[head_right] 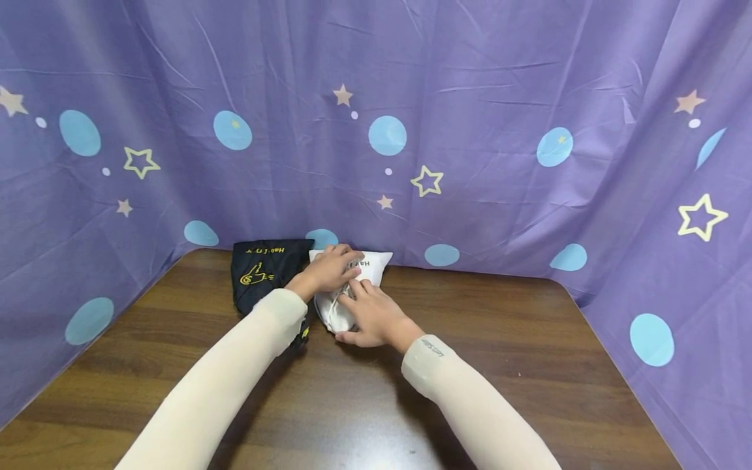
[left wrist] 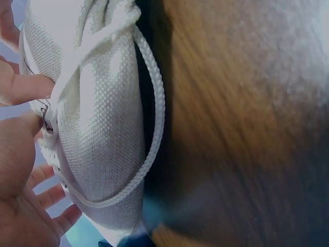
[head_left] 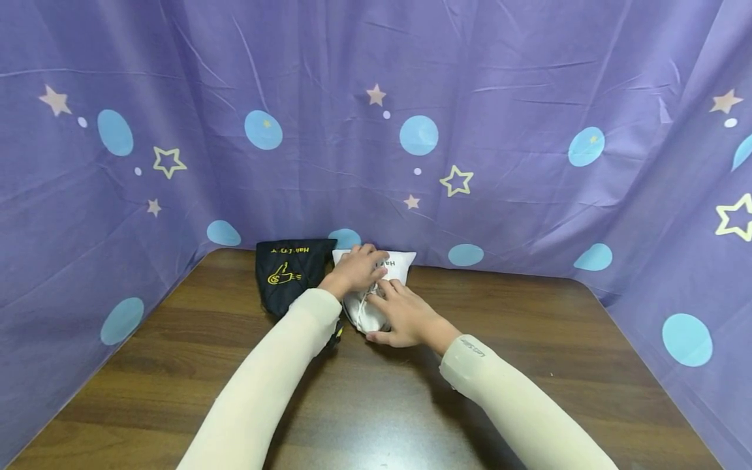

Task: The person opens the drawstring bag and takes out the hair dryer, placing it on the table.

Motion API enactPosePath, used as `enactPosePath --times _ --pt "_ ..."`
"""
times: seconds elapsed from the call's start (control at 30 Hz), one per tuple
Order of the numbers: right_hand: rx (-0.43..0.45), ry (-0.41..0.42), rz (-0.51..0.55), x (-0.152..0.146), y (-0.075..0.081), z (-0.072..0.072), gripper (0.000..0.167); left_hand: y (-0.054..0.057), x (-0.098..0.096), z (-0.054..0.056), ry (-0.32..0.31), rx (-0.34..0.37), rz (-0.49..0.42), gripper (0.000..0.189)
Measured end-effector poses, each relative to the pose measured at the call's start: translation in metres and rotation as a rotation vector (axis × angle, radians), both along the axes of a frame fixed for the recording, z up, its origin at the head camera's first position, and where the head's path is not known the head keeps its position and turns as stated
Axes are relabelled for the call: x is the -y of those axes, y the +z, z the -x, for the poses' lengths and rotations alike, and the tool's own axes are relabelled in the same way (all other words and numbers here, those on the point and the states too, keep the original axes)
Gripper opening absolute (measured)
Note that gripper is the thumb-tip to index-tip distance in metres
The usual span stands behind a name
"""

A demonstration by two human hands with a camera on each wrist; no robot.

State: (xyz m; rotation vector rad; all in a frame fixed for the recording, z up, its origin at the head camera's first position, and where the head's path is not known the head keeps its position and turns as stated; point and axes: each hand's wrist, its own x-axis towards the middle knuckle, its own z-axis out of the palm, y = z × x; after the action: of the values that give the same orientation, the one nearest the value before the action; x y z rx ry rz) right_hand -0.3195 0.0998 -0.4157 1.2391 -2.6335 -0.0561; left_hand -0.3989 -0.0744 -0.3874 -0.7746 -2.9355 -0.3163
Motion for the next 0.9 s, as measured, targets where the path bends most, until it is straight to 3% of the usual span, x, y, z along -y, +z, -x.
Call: enactPosePath --times 0.23,0.47,0.9 --pt "-0.005 0.017 -0.005 -0.006 0.002 -0.004 0.072 -0.005 -0.004 0.002 0.004 -0.012 0.006 0.048" --pt "-0.004 0.031 0.004 -0.013 0.003 -0.009 0.072 -0.001 -0.01 -0.009 0.022 -0.026 0.023 0.047" --pt "-0.017 0.031 -0.01 -0.028 0.001 -0.014 0.074 -0.002 -0.025 -0.018 0.049 -0.028 0.044 0.048"
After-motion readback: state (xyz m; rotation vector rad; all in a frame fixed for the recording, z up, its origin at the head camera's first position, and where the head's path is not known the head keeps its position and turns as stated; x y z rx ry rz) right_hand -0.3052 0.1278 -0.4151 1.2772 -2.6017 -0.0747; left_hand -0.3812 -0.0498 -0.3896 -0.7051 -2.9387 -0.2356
